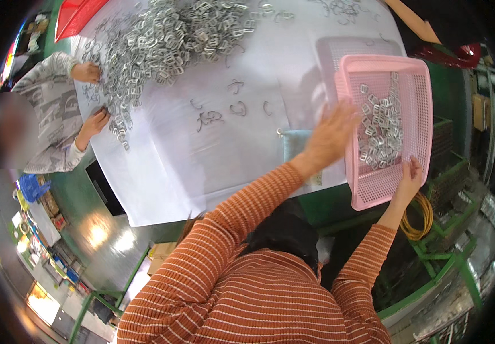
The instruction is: The person repeatedly picks up small metal hooks and rectangular metal pieces from a white table, joins them together by hand, and places the assembled units into a pink basket. The person occasionally sweeps the table surface to gather scattered parts. Coworkers are visible at the same table performing similar assembly.
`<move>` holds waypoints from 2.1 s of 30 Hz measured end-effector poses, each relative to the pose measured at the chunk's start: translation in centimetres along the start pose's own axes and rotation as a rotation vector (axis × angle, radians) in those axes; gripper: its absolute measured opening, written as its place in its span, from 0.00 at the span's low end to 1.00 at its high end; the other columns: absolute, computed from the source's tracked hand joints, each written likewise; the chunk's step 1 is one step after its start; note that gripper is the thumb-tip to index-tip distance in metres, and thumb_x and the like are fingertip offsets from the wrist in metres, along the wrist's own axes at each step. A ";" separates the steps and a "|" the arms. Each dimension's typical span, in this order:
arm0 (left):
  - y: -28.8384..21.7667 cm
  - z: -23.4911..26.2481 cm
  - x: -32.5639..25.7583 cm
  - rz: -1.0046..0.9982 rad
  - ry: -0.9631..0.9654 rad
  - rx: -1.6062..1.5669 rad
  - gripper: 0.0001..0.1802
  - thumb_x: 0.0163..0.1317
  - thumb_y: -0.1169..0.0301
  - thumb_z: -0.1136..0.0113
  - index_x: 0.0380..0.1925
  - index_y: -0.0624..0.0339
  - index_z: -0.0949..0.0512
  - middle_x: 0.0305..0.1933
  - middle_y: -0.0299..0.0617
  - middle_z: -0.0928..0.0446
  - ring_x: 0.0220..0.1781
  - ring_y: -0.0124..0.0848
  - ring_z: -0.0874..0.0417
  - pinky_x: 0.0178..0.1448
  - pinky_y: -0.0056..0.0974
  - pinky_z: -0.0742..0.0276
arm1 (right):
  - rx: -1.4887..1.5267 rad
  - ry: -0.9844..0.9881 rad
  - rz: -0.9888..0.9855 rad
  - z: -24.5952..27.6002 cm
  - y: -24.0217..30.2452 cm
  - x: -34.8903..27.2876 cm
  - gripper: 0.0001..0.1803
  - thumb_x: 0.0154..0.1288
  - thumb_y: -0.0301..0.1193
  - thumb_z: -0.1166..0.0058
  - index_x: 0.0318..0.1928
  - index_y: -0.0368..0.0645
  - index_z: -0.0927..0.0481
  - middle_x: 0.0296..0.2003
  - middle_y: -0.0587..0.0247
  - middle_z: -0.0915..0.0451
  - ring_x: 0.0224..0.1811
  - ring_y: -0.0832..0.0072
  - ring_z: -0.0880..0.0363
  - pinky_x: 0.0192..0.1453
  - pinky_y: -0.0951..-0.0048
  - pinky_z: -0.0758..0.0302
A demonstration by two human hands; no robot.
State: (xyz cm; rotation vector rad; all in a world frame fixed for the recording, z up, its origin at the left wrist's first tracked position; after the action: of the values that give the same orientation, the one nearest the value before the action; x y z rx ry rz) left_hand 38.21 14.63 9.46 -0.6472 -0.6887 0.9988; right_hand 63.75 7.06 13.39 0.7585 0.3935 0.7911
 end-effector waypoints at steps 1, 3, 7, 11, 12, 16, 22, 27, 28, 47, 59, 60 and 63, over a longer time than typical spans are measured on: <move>2.7 0.1 -2.0 0.086 0.015 0.194 0.27 0.58 0.67 0.49 0.60 0.54 0.37 0.68 0.46 0.46 0.72 0.48 0.55 0.70 0.57 0.61 | 0.013 -0.003 0.035 -0.3 0.8 -0.1 0.14 0.60 0.25 0.48 0.47 0.35 0.26 0.44 0.59 0.26 0.44 0.72 0.27 0.55 0.71 0.33; 7.9 1.2 -4.9 0.276 -0.008 0.345 0.29 0.61 0.64 0.52 0.64 0.48 0.42 0.71 0.38 0.52 0.74 0.44 0.62 0.69 0.62 0.71 | -0.031 0.022 0.097 -1.9 4.5 -0.5 0.12 0.60 0.24 0.49 0.45 0.35 0.26 0.43 0.60 0.26 0.45 0.75 0.27 0.50 0.73 0.29; 15.7 5.2 -6.4 0.348 -0.044 0.561 0.29 0.63 0.61 0.56 0.65 0.44 0.44 0.71 0.32 0.52 0.74 0.39 0.61 0.69 0.63 0.73 | -0.051 0.141 0.311 -6.3 9.8 -1.2 0.10 0.60 0.23 0.49 0.43 0.38 0.25 0.45 0.63 0.27 0.49 0.75 0.28 0.48 0.75 0.28; 19.7 11.2 -10.3 0.500 -0.107 0.639 0.28 0.64 0.61 0.57 0.65 0.44 0.44 0.71 0.31 0.50 0.74 0.37 0.59 0.69 0.62 0.71 | -0.078 0.319 0.441 -11.3 14.4 -4.0 0.08 0.60 0.23 0.49 0.41 0.40 0.23 0.46 0.62 0.27 0.50 0.75 0.29 0.47 0.76 0.28; 20.4 12.8 -11.9 0.560 -0.113 0.677 0.28 0.64 0.61 0.58 0.65 0.45 0.43 0.71 0.31 0.49 0.74 0.37 0.58 0.70 0.62 0.71 | -0.074 0.380 0.472 -12.7 15.0 -4.8 0.08 0.60 0.23 0.49 0.40 0.41 0.23 0.46 0.62 0.27 0.50 0.75 0.29 0.47 0.77 0.29; 23.6 19.5 -21.4 0.628 -0.240 0.611 0.27 0.64 0.64 0.58 0.64 0.46 0.42 0.70 0.31 0.48 0.73 0.39 0.56 0.72 0.55 0.65 | -0.111 0.608 0.481 -18.6 19.0 -10.9 0.07 0.60 0.22 0.50 0.39 0.40 0.23 0.46 0.63 0.27 0.49 0.75 0.28 0.46 0.78 0.29; 27.4 29.5 -37.5 0.806 -0.241 0.748 0.27 0.63 0.66 0.59 0.64 0.48 0.43 0.70 0.33 0.47 0.73 0.39 0.55 0.72 0.51 0.60 | -0.073 0.854 0.617 -26.1 23.3 -21.5 0.07 0.58 0.20 0.51 0.38 0.40 0.23 0.43 0.61 0.25 0.45 0.74 0.26 0.44 0.76 0.27; 31.5 37.1 -48.7 0.969 -0.337 0.872 0.28 0.64 0.65 0.59 0.65 0.50 0.45 0.70 0.38 0.47 0.73 0.41 0.54 0.72 0.52 0.59 | -0.082 0.958 0.614 -29.9 24.3 -27.8 0.06 0.57 0.20 0.50 0.36 0.39 0.23 0.41 0.60 0.25 0.44 0.72 0.25 0.42 0.74 0.26; 31.9 38.6 -50.1 0.973 -0.358 0.896 0.28 0.64 0.65 0.59 0.65 0.50 0.45 0.69 0.38 0.46 0.72 0.41 0.53 0.71 0.53 0.58 | -0.089 0.970 0.608 -30.4 24.2 -28.6 0.06 0.57 0.21 0.50 0.36 0.39 0.23 0.41 0.60 0.25 0.44 0.71 0.25 0.42 0.74 0.26; 28.4 27.5 -18.1 0.735 -0.688 -0.207 0.16 0.60 0.73 0.52 0.48 0.66 0.30 0.47 0.49 0.28 0.48 0.40 0.27 0.53 0.40 0.32 | -0.099 0.427 0.440 -43.1 20.9 -6.1 0.35 0.45 0.46 0.36 0.50 0.36 0.28 0.46 0.46 0.28 0.47 0.56 0.28 0.51 0.63 0.30; 27.7 24.7 -9.9 0.935 -0.605 -1.278 0.23 0.62 0.53 0.47 0.46 0.60 0.29 0.46 0.39 0.28 0.47 0.28 0.26 0.48 0.37 0.29 | 0.436 1.183 -0.111 -45.1 25.6 -17.6 0.29 0.48 0.36 0.35 0.51 0.42 0.28 0.42 0.64 0.24 0.40 0.78 0.25 0.40 0.76 0.25; 27.6 24.7 -11.1 0.955 -0.547 -1.241 0.22 0.62 0.54 0.47 0.45 0.60 0.28 0.43 0.38 0.26 0.45 0.28 0.25 0.46 0.36 0.28 | 0.373 1.250 -0.095 -43.8 25.2 -17.1 0.29 0.49 0.37 0.35 0.51 0.41 0.28 0.42 0.64 0.24 0.40 0.78 0.25 0.38 0.77 0.25; 27.4 26.0 -15.5 0.993 -0.417 -1.127 0.19 0.60 0.55 0.44 0.41 0.59 0.24 0.30 0.33 0.24 0.39 0.27 0.23 0.46 0.36 0.28 | 0.291 1.348 -0.100 -40.5 23.2 -16.2 0.27 0.50 0.36 0.36 0.50 0.41 0.28 0.41 0.65 0.23 0.39 0.79 0.24 0.33 0.78 0.25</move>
State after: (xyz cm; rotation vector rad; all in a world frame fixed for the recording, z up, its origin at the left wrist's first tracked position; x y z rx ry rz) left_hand -1.81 15.91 1.59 -1.9179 -1.3691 1.6504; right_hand 18.41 24.21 3.86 0.3564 1.7648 1.0819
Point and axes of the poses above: each hand's wrist, its own x-axis towards the middle knuckle, its own z-axis out of the back of the hand, y = z × x, the point moved 3 cm from there along x, towards the middle knuckle
